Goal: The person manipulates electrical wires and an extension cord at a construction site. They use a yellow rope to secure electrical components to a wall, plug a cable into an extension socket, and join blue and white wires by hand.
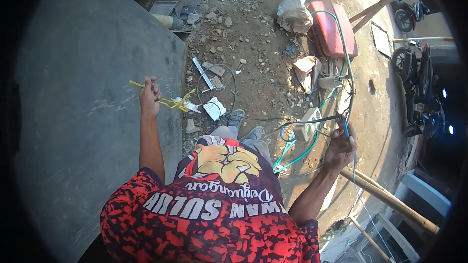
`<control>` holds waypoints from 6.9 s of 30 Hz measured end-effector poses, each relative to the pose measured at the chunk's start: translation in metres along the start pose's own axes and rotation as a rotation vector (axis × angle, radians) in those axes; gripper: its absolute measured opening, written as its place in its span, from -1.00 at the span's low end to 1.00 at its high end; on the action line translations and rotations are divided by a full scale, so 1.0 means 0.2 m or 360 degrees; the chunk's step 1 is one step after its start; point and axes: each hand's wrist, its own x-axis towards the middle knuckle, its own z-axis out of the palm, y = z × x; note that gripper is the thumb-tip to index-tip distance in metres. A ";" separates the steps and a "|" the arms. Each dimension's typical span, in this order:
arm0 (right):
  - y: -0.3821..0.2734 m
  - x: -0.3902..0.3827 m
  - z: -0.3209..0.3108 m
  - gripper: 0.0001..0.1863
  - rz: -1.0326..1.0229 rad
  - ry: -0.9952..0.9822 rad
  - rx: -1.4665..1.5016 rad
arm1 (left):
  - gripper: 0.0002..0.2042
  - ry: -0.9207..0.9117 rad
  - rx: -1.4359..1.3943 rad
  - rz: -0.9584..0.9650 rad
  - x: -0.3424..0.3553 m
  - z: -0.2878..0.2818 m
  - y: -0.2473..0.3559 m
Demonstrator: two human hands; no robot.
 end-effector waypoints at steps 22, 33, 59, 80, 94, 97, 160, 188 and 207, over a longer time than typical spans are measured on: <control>-0.13 -0.07 0.30 -0.64 -0.0076 0.0001 -0.0415 | -0.66 -0.1511 0.0424 -0.0163 -0.44 1.03 0.19; -0.11 0.16 0.35 -0.70 -0.0050 -0.0190 -0.0475 | -0.60 -0.2030 0.0278 -0.0473 -0.66 1.68 0.05; -0.28 1.52 0.13 -0.48 0.0123 -0.0104 0.0261 | -0.71 -0.1802 0.0479 -0.0122 -0.31 3.10 -0.12; -0.26 1.64 -0.07 -0.63 -0.0099 -0.0168 -0.0316 | -0.77 -0.1893 0.0476 -0.0206 -0.32 3.26 -0.20; -0.35 1.66 -0.13 -0.79 -0.0047 -0.0214 -0.0429 | -0.56 -0.2118 0.0338 -0.1053 -0.23 3.38 -0.11; -0.34 1.63 -0.16 -0.80 -0.0029 -0.0214 -0.0402 | -0.61 -0.2149 0.0285 -0.1165 -0.27 3.39 -0.11; -0.38 1.49 -0.09 -0.63 -0.0016 -0.0138 -0.0370 | -0.68 -0.1978 0.0417 -0.0734 -0.30 3.28 -0.20; -0.23 1.58 -0.09 -0.65 -0.0005 -0.0029 -0.0191 | -0.77 -0.1905 0.0347 -0.0952 -0.34 3.29 -0.26; 0.02 1.39 -0.13 -0.63 -0.0017 -0.0008 -0.0579 | -0.75 -0.1949 0.0694 -0.0561 -0.36 3.16 -0.36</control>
